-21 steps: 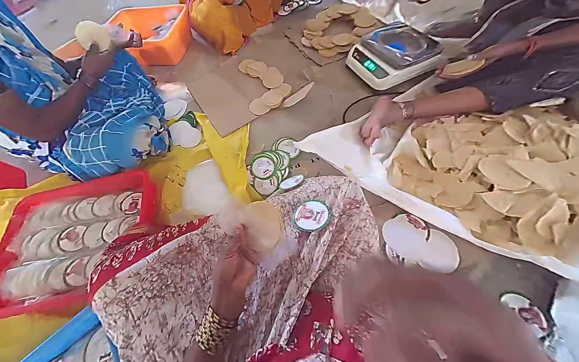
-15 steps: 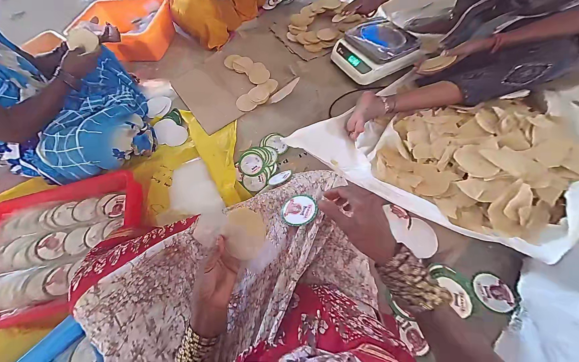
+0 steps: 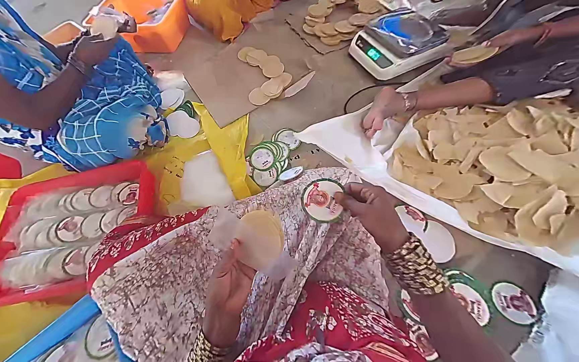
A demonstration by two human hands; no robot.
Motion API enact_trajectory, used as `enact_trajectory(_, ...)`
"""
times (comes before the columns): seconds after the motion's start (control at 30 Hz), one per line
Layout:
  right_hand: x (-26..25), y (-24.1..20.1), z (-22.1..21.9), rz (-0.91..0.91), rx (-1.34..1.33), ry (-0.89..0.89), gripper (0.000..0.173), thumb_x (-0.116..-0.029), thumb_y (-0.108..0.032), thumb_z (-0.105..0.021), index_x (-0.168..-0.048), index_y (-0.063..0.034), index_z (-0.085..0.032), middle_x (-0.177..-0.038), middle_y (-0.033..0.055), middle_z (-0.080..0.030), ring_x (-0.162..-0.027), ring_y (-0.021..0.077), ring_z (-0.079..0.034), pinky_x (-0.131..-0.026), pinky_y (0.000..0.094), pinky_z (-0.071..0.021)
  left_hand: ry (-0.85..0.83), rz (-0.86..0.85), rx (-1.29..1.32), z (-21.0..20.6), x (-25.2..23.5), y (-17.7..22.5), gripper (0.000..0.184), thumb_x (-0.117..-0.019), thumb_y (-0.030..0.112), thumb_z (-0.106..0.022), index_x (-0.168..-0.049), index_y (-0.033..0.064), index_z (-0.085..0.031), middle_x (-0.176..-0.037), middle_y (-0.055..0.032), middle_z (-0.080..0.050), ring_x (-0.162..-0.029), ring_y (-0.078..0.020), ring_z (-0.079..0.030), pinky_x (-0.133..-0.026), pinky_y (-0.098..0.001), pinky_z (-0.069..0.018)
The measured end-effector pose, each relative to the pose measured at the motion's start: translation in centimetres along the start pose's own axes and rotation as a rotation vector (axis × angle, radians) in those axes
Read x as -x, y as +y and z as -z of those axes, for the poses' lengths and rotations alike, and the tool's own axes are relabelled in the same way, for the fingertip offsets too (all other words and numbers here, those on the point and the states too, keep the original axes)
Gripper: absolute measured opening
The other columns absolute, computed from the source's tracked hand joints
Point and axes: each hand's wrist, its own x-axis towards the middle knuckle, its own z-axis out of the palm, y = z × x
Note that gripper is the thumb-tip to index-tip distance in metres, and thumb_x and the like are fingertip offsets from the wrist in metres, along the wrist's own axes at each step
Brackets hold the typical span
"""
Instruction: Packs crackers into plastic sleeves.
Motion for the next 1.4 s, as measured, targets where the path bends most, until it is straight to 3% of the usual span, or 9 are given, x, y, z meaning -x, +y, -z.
enact_trajectory(0.2, 3.0, -2.6, -2.3, 0.158, -0.315, -0.091, 0.009, -0.0937, -0.014, -0.068, -0.085, -0.0134, -0.068, -0.07, -0.0113, -0.066, -0.062, -0.0024, -0.062, -0.059, 0.0156, -0.0529, -0.106, 0.024, 0.033, 0.4, 0.2, -0.5, 0.018, -0.091, 0.021, -0.074, -0.105, 0.0095, -0.075, -0.103, -0.0106, -0.076, -0.097, -0.0226, -0.075, -0.088, -0.0412, -0.0615)
enact_trajectory(0.4, 3.8, -3.5, -5.8, 0.361, 0.128, -0.066, 0.03, -0.0916, -0.04, -0.069, -0.088, -0.0094, -0.071, -0.076, -0.003, -0.062, -0.062, 0.0026, -0.053, -0.056, 0.0217, -0.0441, -0.188, 0.029, 0.057, 0.5, 0.5, -1.1, 0.021, -0.0912, 0.02, -0.075, -0.108, 0.0078, -0.075, -0.107, -0.0129, -0.075, -0.1, -0.0241, -0.074, -0.09, -0.0425, -0.0606)
enact_trajectory(0.5, 4.2, -4.1, -6.9, 0.313, 0.305, -0.109, 0.062, -0.0841, -0.051, -0.074, -0.123, -0.0034, -0.064, -0.115, 0.0138, -0.063, -0.095, 0.0228, -0.065, -0.079, 0.041, -0.0561, -0.166, 0.022, 0.053, 0.5, 0.4, -1.3, 0.022, -0.0888, 0.017, -0.077, -0.108, 0.0066, -0.074, -0.107, -0.0142, -0.075, -0.099, -0.0248, -0.074, -0.09, -0.0429, -0.0606)
enact_trajectory(0.6, 4.0, -3.3, -7.4, 0.182, 0.181, -0.245, 0.084, -0.0879, -0.064, -0.066, -0.145, -0.006, -0.048, -0.134, 0.011, -0.06, -0.116, 0.0162, -0.064, -0.095, 0.038, -0.056, -0.171, 0.016, 0.063, 0.4, 0.3, -1.4, 0.023, -0.0886, 0.016, -0.077, -0.109, 0.0048, -0.074, -0.108, -0.0152, -0.075, -0.1, -0.0255, -0.074, -0.092, -0.0438, -0.06)
enact_trajectory(0.83, 4.5, -2.2, -8.8, 0.267, 0.024, -0.237, 0.06, -0.1049, -0.052, -0.045, -0.135, -0.0019, -0.058, -0.113, 0.006, -0.07, -0.099, 0.0071, -0.068, -0.086, 0.0291, -0.058, -0.154, -0.001, 0.033, -0.2, -0.3, -1.3, 0.014, -0.0935, 0.015, -0.071, -0.104, 0.0069, -0.074, -0.105, -0.0118, -0.075, -0.098, -0.0219, -0.074, -0.091, -0.0406, -0.06)
enact_trajectory(0.93, 4.4, -2.6, -8.7, 0.143, -0.044, -0.237, 0.053, -0.0959, -0.041, -0.064, -0.133, -0.0039, -0.06, -0.105, 0.0014, -0.073, -0.093, 0.0033, -0.07, -0.082, 0.0249, -0.0587, -0.126, -0.016, 0.03, -0.8, -0.4, -1.2, 0.011, -0.0915, 0.012, -0.072, -0.101, 0.0073, -0.075, -0.101, -0.0113, -0.076, -0.095, -0.0213, -0.074, -0.09, -0.0396, -0.0603)
enact_trajectory(1.07, 4.3, -2.7, -8.5, 0.108, -0.169, -0.217, 0.019, -0.0861, -0.024, -0.074, -0.1, -0.0111, -0.071, -0.078, -0.0079, -0.071, -0.069, -0.0002, -0.067, -0.063, 0.0218, -0.0564, -0.097, -0.097, -0.137, -1.2, -0.7, -1.3, 0.01, -0.089, 0.01, -0.074, -0.099, 0.0087, -0.077, -0.097, -0.0068, -0.076, -0.092, -0.0156, -0.073, -0.089, -0.0347, -0.0594)
enact_trajectory(1.27, 3.4, -1.9, -3.7, 0.332, 0.06, 0.079, 0.021, -0.084, -0.021, -0.074, -0.099, -0.0062, -0.071, -0.086, -0.0041, -0.072, -0.075, -0.0015, -0.067, -0.067, 0.0193, -0.0564, -0.026, -0.299, -0.441, -0.4, -0.4, -0.8, 0.01, -0.09, 0.014, -0.075, -0.1, 0.0112, -0.077, -0.096, -0.0025, -0.077, -0.091, -0.0119, -0.073, -0.087, -0.0316, -0.0598)
enact_trajectory(1.4, 2.7, 0.5, -0.8, 0.228, 0.491, 0.137, 0.036, -0.0792, -0.017, -0.072, -0.11, 0.0018, -0.065, -0.092, 0.0181, -0.07, -0.083, 0.0342, -0.069, -0.071, 0.056, -0.0532, -0.115, -0.343, -0.538, 1.0, -0.4, -0.9, 0.01, -0.0924, 0.012, -0.072, -0.098, 0.0155, -0.08, -0.092, -0.0009, -0.077, -0.084, -0.0096, -0.073, -0.08, -0.0274, -0.0606)
